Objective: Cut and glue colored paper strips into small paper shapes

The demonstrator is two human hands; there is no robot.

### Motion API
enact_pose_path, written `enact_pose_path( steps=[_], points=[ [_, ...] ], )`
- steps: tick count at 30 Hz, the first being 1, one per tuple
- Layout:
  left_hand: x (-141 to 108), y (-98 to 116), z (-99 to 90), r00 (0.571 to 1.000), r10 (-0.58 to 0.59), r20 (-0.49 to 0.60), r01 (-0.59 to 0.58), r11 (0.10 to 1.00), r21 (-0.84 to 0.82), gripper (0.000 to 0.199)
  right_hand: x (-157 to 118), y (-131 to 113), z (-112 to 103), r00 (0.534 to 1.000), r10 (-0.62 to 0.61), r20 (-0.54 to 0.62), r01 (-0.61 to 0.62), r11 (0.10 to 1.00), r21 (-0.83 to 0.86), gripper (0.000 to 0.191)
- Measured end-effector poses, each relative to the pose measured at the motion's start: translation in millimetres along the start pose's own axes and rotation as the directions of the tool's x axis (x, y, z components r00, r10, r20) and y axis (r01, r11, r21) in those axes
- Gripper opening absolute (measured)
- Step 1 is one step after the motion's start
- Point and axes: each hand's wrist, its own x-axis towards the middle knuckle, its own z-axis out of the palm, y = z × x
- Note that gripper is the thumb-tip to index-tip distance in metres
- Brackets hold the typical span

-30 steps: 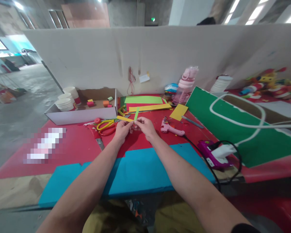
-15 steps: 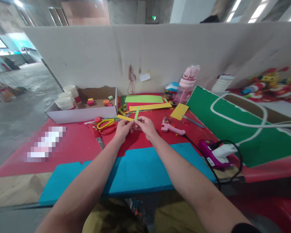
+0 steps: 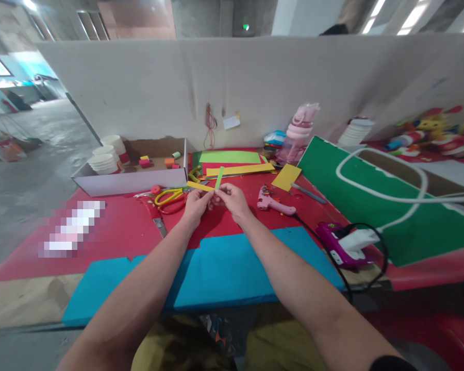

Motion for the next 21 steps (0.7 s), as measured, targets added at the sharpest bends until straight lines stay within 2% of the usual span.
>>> enact_pose_path(
  steps=[7,12,21],
  points=[
    [0.6,2.1,-1.6,0.998,0.034,-0.061,-0.037,0.998,-0.051,0.027,-1.5,-2.9,0.9,0.998,0.031,0.057,-0.035,0.997,0.063,0.032],
    [1.0,2.5,-1.9,0.998,0.046,-0.053,-0.049,0.997,-0.052,0.027,1.4,-0.5,0.1,1.0,0.002,-0.004,-0.001,0.993,0.116,0.034],
    [2.7,2.0,-4.8,0.999,0.032,-0.033,-0.032,0.999,-0.007,0.028,0.6,0.3,2.2,0.999,0.038,-0.001,-0.037,0.993,0.115,0.02]
  ],
)
